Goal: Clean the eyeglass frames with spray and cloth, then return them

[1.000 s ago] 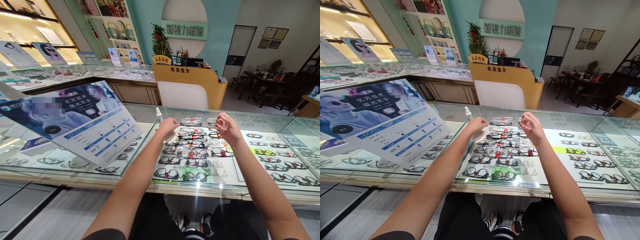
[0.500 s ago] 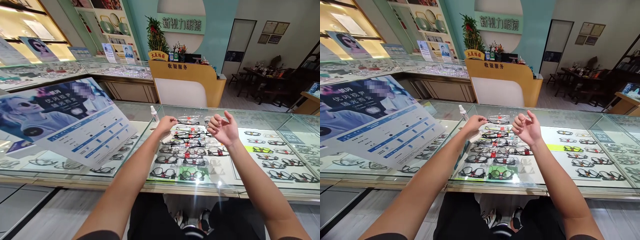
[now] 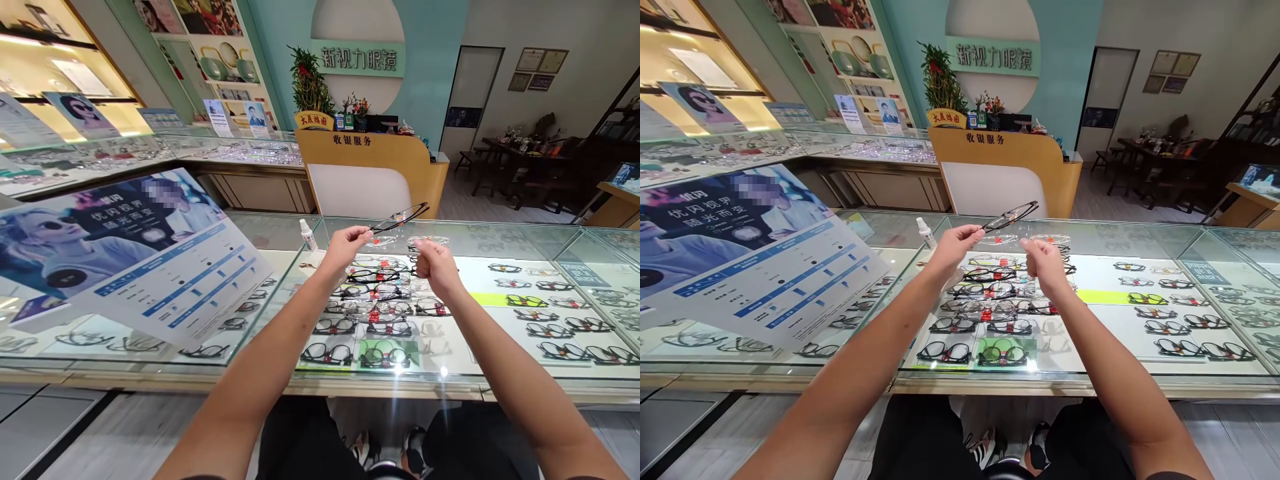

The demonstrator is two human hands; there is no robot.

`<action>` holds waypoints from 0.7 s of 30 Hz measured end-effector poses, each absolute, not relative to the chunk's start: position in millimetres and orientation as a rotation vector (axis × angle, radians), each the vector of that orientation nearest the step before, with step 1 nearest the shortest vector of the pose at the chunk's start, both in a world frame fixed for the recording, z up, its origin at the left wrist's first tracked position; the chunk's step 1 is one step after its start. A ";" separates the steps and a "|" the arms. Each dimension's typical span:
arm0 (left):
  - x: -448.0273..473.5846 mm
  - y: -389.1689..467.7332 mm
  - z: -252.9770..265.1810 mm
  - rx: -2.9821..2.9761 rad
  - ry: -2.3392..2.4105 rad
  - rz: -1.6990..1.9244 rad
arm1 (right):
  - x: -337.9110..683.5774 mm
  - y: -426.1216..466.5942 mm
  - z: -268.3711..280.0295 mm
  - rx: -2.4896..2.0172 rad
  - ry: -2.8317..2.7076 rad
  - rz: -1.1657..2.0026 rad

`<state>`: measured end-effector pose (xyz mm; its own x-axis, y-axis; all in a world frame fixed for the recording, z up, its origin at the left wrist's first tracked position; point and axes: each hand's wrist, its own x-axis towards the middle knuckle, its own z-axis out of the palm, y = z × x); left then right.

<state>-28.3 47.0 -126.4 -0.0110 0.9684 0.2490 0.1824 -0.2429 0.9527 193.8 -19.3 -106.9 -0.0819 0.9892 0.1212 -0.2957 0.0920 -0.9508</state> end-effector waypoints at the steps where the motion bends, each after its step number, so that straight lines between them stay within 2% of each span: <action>1: -18.3 40.0 -126.7 1.499 1.196 1.330 | 190.8 -19.9 -109.0 -0.911 -1.132 1.229; 5: 12.4 15.1 -131.7 1.459 1.069 1.299 | 186.2 -22.9 -113.2 -0.997 -1.151 0.962; 11: 15.5 6.5 -129.6 1.510 1.002 1.215 | 198.0 -25.1 -106.3 -0.991 -1.292 0.814; 16: -1.8 12.3 -116.1 1.771 0.993 1.327 | 213.9 -21.9 -99.2 -1.019 -1.634 0.887; 21: -0.5 17.1 -120.3 1.709 0.895 1.212 | 217.0 -21.9 -99.5 -1.019 -1.803 1.065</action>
